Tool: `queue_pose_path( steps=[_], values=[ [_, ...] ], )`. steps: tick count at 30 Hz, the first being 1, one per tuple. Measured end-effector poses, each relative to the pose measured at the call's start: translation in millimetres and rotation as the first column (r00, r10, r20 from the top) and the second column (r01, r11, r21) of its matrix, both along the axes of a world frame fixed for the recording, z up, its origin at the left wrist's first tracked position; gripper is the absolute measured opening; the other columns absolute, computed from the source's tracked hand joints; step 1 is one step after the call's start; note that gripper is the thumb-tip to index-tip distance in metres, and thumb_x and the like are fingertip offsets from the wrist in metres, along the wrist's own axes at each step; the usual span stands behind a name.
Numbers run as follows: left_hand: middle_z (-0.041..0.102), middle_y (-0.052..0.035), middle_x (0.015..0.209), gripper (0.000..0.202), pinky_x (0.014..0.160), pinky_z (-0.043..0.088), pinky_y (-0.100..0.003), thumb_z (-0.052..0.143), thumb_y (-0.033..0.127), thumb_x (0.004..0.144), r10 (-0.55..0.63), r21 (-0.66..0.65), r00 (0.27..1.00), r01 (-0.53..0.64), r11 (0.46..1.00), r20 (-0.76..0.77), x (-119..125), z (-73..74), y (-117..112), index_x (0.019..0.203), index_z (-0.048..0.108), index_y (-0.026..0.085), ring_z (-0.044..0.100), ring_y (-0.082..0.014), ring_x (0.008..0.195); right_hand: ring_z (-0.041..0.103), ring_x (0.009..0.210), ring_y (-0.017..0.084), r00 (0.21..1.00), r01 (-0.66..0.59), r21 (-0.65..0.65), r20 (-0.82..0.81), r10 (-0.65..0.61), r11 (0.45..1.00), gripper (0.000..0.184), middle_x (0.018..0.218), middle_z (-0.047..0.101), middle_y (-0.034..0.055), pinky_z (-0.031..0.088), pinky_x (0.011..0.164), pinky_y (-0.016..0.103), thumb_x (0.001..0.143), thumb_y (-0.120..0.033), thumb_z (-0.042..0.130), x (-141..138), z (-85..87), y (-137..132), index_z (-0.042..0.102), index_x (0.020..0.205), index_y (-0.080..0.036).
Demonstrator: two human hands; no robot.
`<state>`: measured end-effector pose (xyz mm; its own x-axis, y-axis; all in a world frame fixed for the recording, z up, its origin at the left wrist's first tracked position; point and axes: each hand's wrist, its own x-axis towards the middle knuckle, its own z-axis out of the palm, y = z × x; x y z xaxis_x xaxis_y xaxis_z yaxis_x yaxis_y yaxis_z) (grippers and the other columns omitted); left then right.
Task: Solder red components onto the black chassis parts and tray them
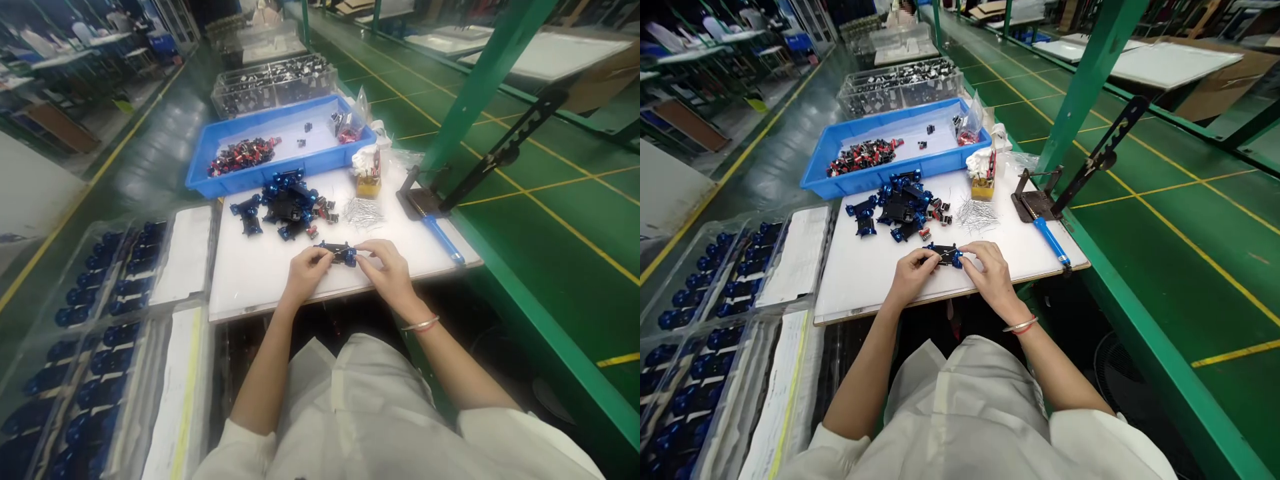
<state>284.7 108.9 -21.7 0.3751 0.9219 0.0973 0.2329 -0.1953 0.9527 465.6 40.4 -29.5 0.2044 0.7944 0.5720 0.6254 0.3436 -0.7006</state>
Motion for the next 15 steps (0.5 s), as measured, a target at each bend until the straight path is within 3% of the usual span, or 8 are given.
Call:
queue_pose_path(
  steps=[7,15],
  values=[
    [0.069,-0.0028,0.082,0.018,0.071,0.051,-0.028,0.062,0.033,0.084,-0.006,0.029,1.0,0.006,1.0,-0.011,0.5,-4.9,-0.6,0.078,0.07,0.019,0.063,-0.0159,0.075,0.061,0.095,0.025,0.963,-0.103,0.024,0.251,0.093,0.994,0.016,0.099,0.067,0.0089,0.054,0.085,0.044,0.099,-0.029,0.052,4.7,7.6,10.6,0.066,0.106,-0.025],
    [0.069,-0.0023,0.078,0.015,0.07,0.051,-0.028,0.061,0.03,0.084,-0.018,0.079,0.999,0.021,0.997,-0.031,-0.2,-1.1,1.3,0.076,0.07,0.019,0.065,-0.0172,0.077,0.058,0.084,0.022,0.857,-0.202,-0.047,0.475,0.2,0.978,0.021,0.09,0.064,0.0089,0.052,0.077,0.037,0.102,-0.024,0.044,10.1,16.8,13.1,0.065,0.1,-0.021]
  ],
)
